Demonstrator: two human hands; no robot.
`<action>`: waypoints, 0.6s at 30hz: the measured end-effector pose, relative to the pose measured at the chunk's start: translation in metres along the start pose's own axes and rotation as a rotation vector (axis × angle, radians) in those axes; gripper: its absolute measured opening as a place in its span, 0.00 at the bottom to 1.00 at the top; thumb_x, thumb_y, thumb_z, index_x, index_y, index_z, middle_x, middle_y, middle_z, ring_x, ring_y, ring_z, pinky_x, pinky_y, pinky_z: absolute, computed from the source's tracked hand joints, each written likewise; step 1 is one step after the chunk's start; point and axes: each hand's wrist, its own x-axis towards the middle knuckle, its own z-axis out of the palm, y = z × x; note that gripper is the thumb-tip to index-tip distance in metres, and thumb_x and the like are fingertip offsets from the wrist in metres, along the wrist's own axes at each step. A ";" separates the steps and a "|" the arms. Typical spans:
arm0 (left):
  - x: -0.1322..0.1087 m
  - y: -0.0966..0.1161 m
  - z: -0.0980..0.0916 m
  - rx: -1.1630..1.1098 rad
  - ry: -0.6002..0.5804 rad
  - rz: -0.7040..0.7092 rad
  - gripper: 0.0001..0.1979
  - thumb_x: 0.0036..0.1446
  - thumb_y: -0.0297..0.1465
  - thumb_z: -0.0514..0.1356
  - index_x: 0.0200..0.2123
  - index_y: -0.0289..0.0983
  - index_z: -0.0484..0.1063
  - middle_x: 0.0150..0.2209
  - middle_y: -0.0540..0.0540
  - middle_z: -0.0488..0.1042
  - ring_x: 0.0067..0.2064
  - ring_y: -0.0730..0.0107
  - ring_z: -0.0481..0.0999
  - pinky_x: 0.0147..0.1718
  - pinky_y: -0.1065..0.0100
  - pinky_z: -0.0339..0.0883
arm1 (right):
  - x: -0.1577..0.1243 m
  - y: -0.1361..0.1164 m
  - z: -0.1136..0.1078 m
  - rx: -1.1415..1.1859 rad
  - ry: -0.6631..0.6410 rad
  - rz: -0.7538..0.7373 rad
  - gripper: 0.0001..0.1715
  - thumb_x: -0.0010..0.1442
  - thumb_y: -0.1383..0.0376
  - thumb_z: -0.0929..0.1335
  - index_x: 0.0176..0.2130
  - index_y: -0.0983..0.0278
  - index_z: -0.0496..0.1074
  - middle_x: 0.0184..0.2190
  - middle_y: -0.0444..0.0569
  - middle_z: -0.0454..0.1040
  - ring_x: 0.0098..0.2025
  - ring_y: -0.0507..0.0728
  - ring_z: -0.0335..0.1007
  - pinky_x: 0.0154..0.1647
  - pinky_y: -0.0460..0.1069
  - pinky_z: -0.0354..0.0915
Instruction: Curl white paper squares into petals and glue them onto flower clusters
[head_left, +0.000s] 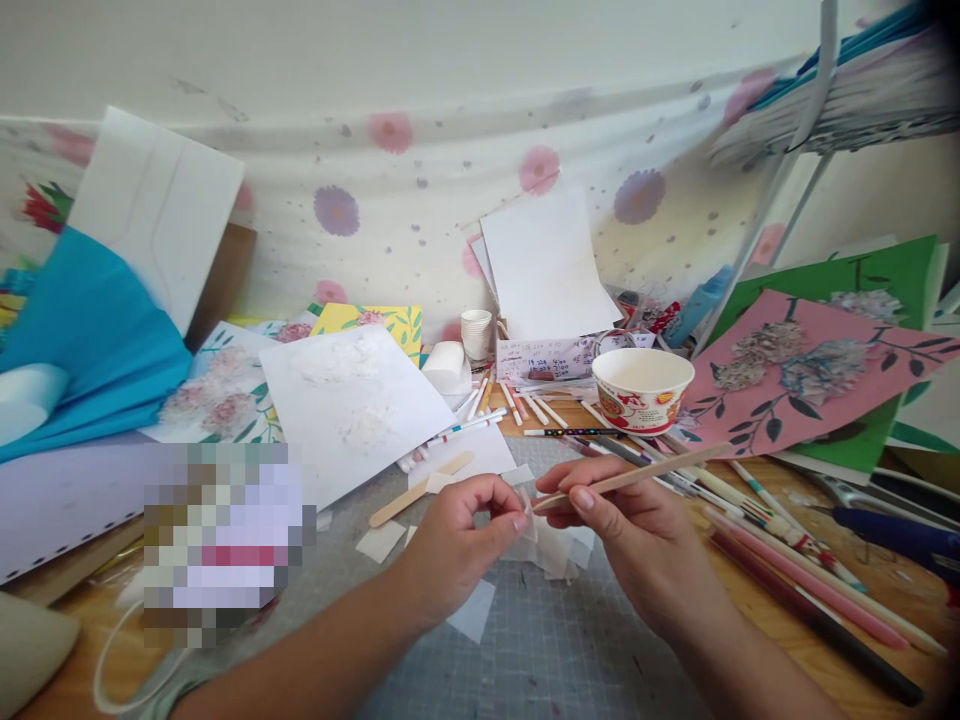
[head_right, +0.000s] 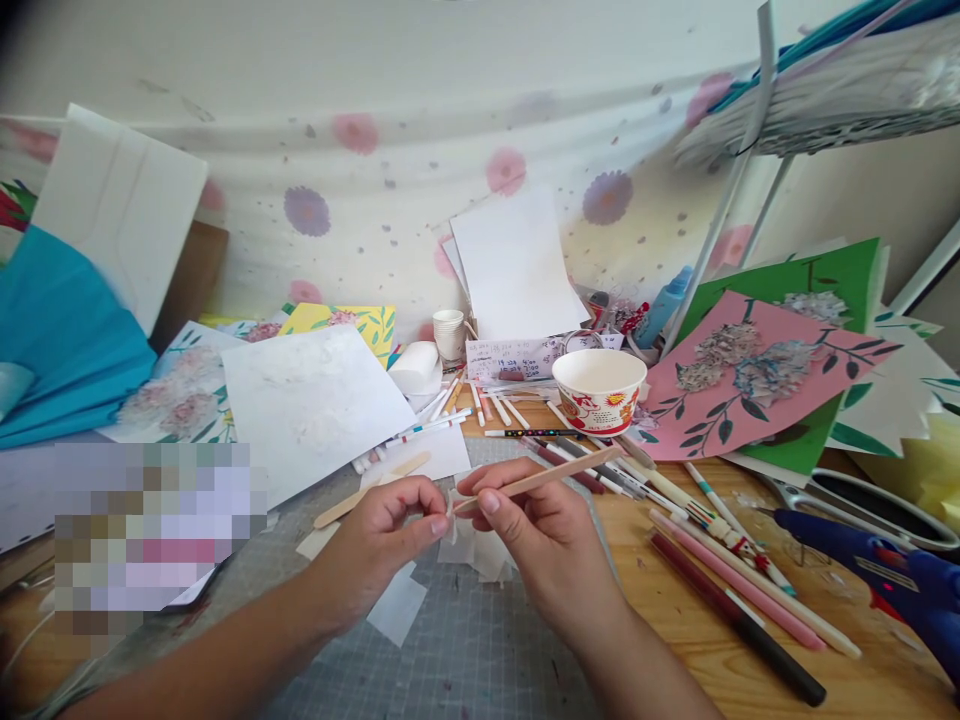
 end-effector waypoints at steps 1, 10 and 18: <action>0.000 -0.001 0.000 -0.013 -0.001 0.000 0.08 0.54 0.32 0.59 0.26 0.35 0.67 0.24 0.54 0.64 0.28 0.74 0.60 0.28 0.72 0.53 | 0.000 0.000 0.000 -0.008 -0.002 0.001 0.04 0.61 0.62 0.69 0.35 0.59 0.75 0.38 0.47 0.75 0.36 0.55 0.73 0.37 0.50 0.71; 0.003 -0.003 -0.003 -0.042 0.048 -0.062 0.07 0.53 0.33 0.58 0.26 0.35 0.66 0.25 0.54 0.63 0.28 0.74 0.59 0.28 0.72 0.52 | 0.002 -0.003 0.000 -0.133 0.090 0.007 0.09 0.58 0.59 0.71 0.33 0.63 0.75 0.33 0.48 0.76 0.32 0.56 0.76 0.33 0.49 0.73; 0.011 -0.007 -0.011 -0.028 0.155 -0.055 0.08 0.51 0.33 0.59 0.25 0.35 0.65 0.23 0.55 0.60 0.26 0.75 0.57 0.27 0.73 0.51 | 0.013 0.000 -0.026 -0.164 0.270 0.038 0.14 0.56 0.55 0.72 0.33 0.64 0.73 0.30 0.48 0.77 0.31 0.55 0.77 0.30 0.48 0.75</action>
